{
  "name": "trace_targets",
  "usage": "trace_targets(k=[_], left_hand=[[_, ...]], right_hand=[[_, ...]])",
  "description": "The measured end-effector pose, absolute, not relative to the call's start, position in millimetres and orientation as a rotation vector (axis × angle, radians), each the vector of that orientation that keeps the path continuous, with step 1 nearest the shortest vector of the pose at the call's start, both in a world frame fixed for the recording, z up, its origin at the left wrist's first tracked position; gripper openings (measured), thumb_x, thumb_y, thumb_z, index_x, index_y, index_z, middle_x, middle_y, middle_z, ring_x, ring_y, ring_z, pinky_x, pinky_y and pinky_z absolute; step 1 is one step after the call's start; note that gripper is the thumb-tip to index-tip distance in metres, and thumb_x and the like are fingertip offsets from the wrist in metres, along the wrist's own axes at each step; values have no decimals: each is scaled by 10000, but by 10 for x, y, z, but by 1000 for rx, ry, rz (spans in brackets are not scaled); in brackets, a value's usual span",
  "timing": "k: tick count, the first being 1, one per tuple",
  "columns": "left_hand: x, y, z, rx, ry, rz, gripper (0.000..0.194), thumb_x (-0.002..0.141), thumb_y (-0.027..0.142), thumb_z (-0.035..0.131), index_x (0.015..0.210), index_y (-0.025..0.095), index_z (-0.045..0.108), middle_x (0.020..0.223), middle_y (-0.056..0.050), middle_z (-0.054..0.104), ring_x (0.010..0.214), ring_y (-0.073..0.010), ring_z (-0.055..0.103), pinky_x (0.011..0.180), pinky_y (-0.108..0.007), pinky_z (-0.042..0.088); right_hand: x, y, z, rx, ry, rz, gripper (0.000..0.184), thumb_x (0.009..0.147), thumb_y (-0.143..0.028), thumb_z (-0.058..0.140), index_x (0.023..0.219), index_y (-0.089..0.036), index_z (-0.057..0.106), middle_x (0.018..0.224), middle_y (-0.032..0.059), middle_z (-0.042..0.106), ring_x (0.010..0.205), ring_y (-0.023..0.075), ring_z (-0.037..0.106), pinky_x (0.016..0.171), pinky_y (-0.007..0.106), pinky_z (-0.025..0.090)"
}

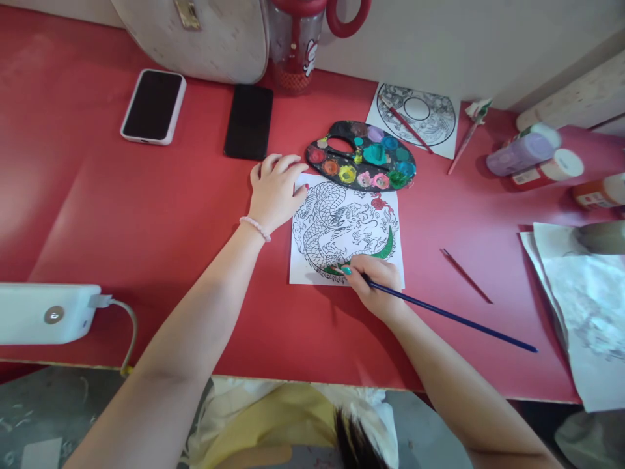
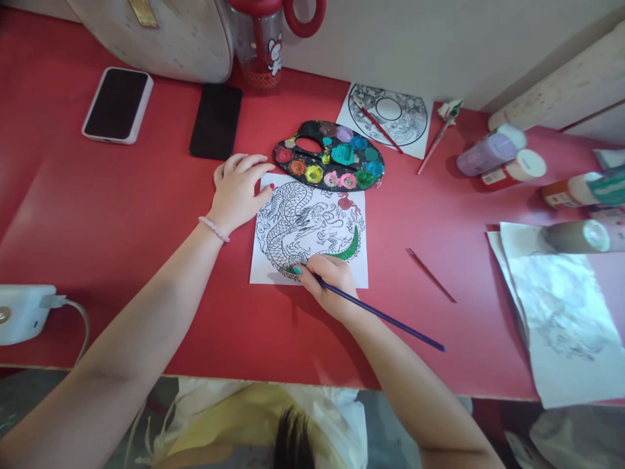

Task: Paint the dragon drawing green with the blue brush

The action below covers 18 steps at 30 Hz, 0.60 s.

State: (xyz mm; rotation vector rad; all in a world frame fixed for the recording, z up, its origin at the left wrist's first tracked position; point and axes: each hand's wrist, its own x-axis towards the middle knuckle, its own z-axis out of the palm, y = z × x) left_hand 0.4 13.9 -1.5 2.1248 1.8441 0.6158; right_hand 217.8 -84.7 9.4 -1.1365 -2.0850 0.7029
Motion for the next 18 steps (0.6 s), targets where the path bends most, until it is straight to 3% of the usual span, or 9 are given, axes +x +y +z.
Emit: trace_targets(k=[18], left_hand=[[3,141,-25,2116,1819,654,338,905,256,556,1211,383,620,1412,-1,550,1364,-353,366,1134,-622,248]], right_hand=[[2174,-848,101,-1141,-2091,652,389,905,-226,506,573,-221,305,493,-48,331,448,85,323,426,223,267]])
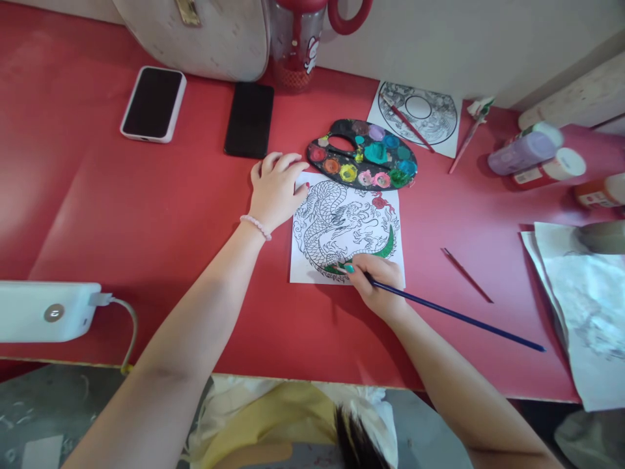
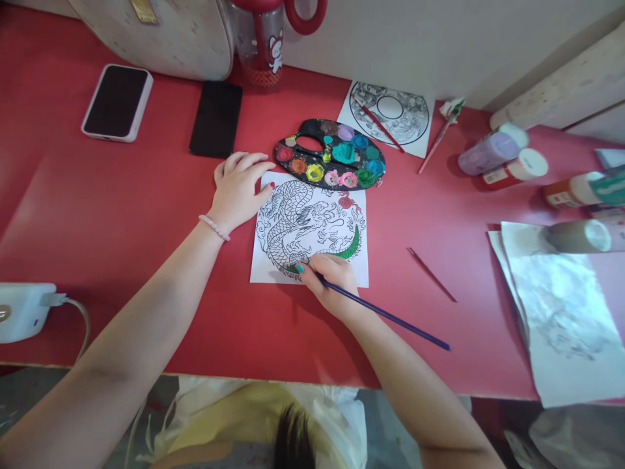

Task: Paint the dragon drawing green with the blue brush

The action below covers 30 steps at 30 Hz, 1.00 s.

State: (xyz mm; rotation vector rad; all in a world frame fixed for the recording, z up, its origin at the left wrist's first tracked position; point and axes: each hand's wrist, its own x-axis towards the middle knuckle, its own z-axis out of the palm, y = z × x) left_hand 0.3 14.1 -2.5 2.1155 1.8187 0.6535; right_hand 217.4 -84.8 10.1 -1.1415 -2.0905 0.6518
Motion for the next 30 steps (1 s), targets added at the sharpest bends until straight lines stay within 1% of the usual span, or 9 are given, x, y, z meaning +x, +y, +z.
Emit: trace_targets(k=[11,17,22,26,30], left_hand=[[3,143,-30,2111,1810,663,341,903,254,555,1213,378,621,1409,-5,550,1365,-361,362,1135,-635,240],[3,139,-16,2115,1817,639,339,906,258,554,1218,371,623,1412,-7,547,1367,-357,363,1141,-625,247],[6,138,-29,2122,1820,667,349,904,254,559,1220,392,616,1396,11,563,1357,-349,371,1137,-626,258],[8,138,-34,2126,1832,668,342,904,256,563,1213,391,618,1393,18,566,1352,-340,376,1142,-616,260],[7,138,-32,2128,1828,672,349,899,256,568,1216,394,618,1390,21,571,1351,-347,378,1141,-615,264]], right_hand=[[2164,-846,103,-1138,-2097,637,388,919,-252,507,576,-219,327,490,-46,356,444,84,338,424,219,278],[2155,-844,125,-1169,-2085,617,392,908,-209,506,577,-220,296,486,-50,336,440,83,319,424,222,273],[2157,-848,123,-1166,-2104,636,392,912,-240,507,575,-221,306,489,-45,348,446,88,334,425,227,276],[2164,-852,116,-1190,-2090,628,401,910,-231,506,570,-220,296,484,-49,328,443,86,317,426,230,264],[2164,-855,116,-1170,-2073,652,391,907,-240,517,571,-220,317,491,-48,352,447,87,340,433,225,280]])
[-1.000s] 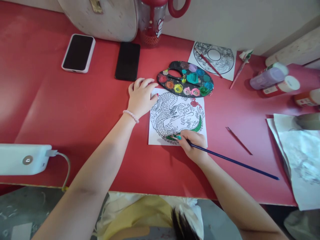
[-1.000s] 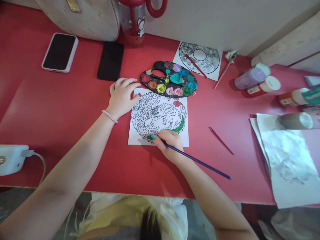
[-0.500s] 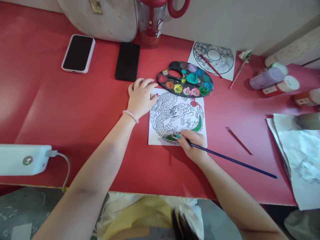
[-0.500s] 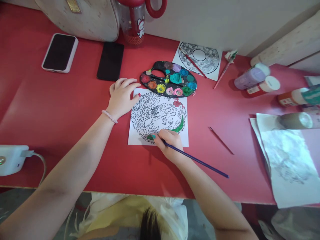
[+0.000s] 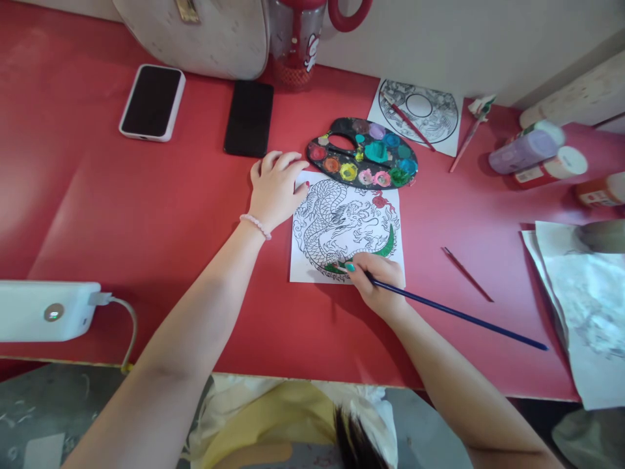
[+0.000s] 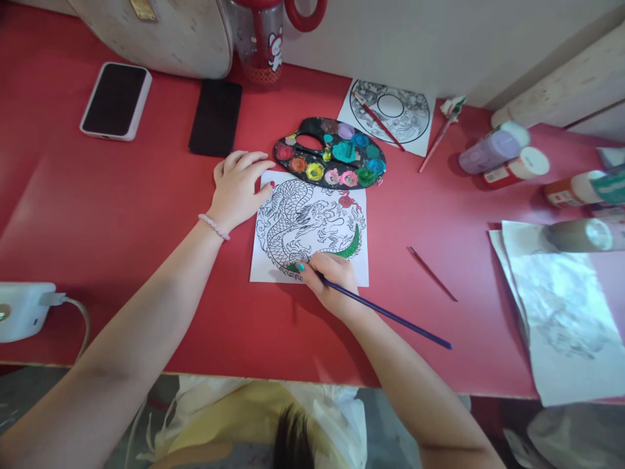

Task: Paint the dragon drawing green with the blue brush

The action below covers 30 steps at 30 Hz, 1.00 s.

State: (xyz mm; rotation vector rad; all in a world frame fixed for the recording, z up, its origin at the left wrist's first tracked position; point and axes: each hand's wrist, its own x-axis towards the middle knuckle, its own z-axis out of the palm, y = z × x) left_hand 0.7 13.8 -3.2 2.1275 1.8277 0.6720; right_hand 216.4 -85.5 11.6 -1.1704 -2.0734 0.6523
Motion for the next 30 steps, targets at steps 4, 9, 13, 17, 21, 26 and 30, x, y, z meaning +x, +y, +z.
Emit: trace_targets(k=[4,9,13,17,21,26,30], left_hand=[[5,136,-28,2136,1831,665,344,901,262,565,1211,401,620,1394,23,568,1349,-345,384,1138,-618,271],[5,135,-31,2134,1828,674,349,901,268,567,1214,415,616,1391,27,568,1355,-348,376,1136,-630,270],[3,135,-30,2121,1819,675,368,899,267,569,1233,414,606,1396,27,565,1362,-354,369,1145,-632,249],[3,135,-23,2107,1812,662,356,903,263,562,1226,403,612,1407,21,554,1369,-357,363,1149,-631,235],[7,136,-15,2110,1819,649,359,904,259,559,1231,403,605,1409,21,552,1373,-356,359,1149,-630,236],[5,135,-12,2119,1823,631,340,910,265,552,1220,392,610,1413,14,546,1371,-352,362,1149,-628,241],[2,133,-20,2149,1838,641,332,907,271,557,1207,401,615,1400,27,561,1360,-337,380,1144,-619,271]], right_hand=[[2164,-858,116,-1196,-2071,650,396,903,-246,524,561,-218,327,480,-52,353,436,86,330,426,228,273],[2172,-861,108,-1218,-2074,662,407,921,-308,512,557,-219,352,484,-38,390,440,93,359,432,233,291],[2176,-862,110,-1239,-2080,659,419,929,-319,514,555,-215,357,480,-39,389,439,89,353,435,235,285],[2174,-863,108,-1225,-2072,654,428,937,-326,505,553,-212,353,481,-39,396,441,84,365,442,229,296],[2168,-861,104,-1208,-2070,637,410,924,-295,521,557,-213,356,479,-41,398,440,83,364,437,222,299],[2164,-859,115,-1232,-2059,647,406,918,-300,512,558,-219,344,475,-39,393,435,92,362,436,231,301],[2161,-858,123,-1209,-2061,654,397,903,-267,527,558,-220,335,471,-46,370,428,91,337,427,234,278]])
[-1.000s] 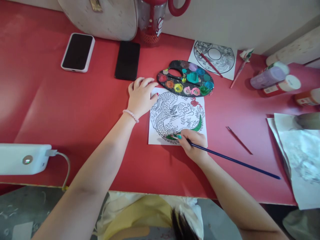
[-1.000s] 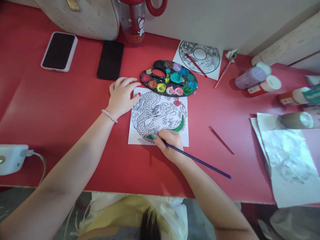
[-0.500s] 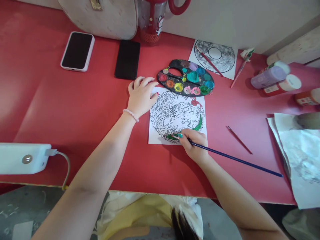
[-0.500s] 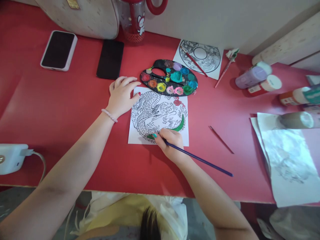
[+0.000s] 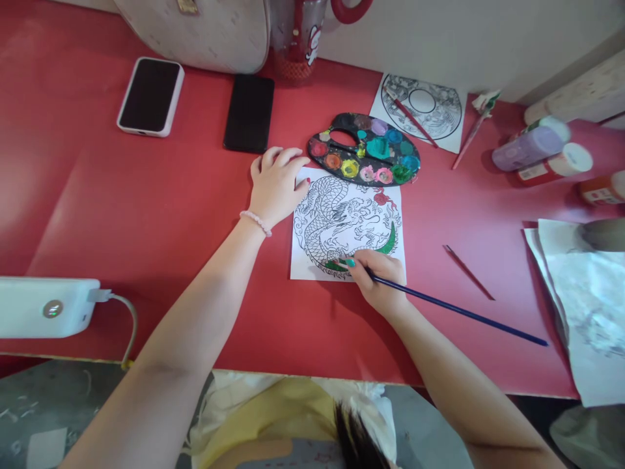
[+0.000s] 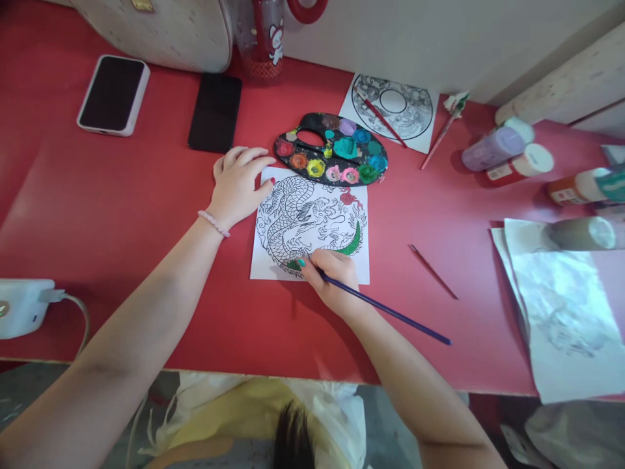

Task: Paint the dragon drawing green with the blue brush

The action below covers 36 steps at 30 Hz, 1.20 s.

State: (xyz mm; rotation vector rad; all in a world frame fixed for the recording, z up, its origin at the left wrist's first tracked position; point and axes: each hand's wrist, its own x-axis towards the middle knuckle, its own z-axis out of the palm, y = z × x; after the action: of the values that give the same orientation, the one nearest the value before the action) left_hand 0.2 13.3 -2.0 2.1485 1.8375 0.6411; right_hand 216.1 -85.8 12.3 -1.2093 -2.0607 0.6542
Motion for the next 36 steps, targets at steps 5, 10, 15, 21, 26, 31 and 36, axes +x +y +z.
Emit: trace_targets(k=[5,10,15,21,26,31,36], left_hand=[[2,139,-37,2145,1831,658,355,900,269,562,1224,407,606,1392,33,568,1359,-350,379,1146,-629,260],[2,142,-43,2143,1831,669,348,898,266,564,1218,396,610,1393,26,569,1358,-351,382,1147,-627,257],[4,139,-36,2138,1827,664,343,902,266,558,1218,390,611,1396,22,564,1362,-356,375,1146,-631,254],[1,145,-41,2129,1828,652,350,910,284,557,1232,415,598,1397,29,559,1365,-351,365,1146,-635,254],[-1,146,-46,2119,1818,659,337,913,281,554,1223,402,606,1405,22,551,1374,-355,355,1151,-635,239],[3,139,-32,2105,1819,657,336,907,266,555,1216,387,608,1416,21,544,1385,-358,345,1158,-629,226],[2,140,-27,2124,1822,648,319,908,280,553,1203,388,613,1413,21,549,1375,-348,361,1153,-626,242]], right_hand=[[2165,-862,123,-1224,-2058,669,393,911,-287,518,564,-222,344,483,-39,383,439,97,361,441,238,296],[2173,-865,118,-1246,-2049,658,396,904,-275,518,554,-220,342,467,-42,371,426,95,349,431,240,284],[2171,-864,111,-1207,-2053,649,387,913,-288,512,562,-221,364,475,-34,408,433,98,381,437,236,305],[2173,-863,115,-1228,-2046,656,398,918,-283,508,555,-221,355,470,-36,388,433,100,369,443,246,291],[2174,-862,115,-1234,-2086,640,423,926,-325,506,549,-218,348,472,-34,387,439,95,359,434,239,290],[2163,-856,122,-1210,-2068,632,412,926,-289,502,554,-218,340,470,-37,385,434,92,360,432,235,292],[2177,-867,112,-1226,-2051,634,422,926,-300,508,547,-218,343,469,-36,380,433,95,351,435,244,284]])
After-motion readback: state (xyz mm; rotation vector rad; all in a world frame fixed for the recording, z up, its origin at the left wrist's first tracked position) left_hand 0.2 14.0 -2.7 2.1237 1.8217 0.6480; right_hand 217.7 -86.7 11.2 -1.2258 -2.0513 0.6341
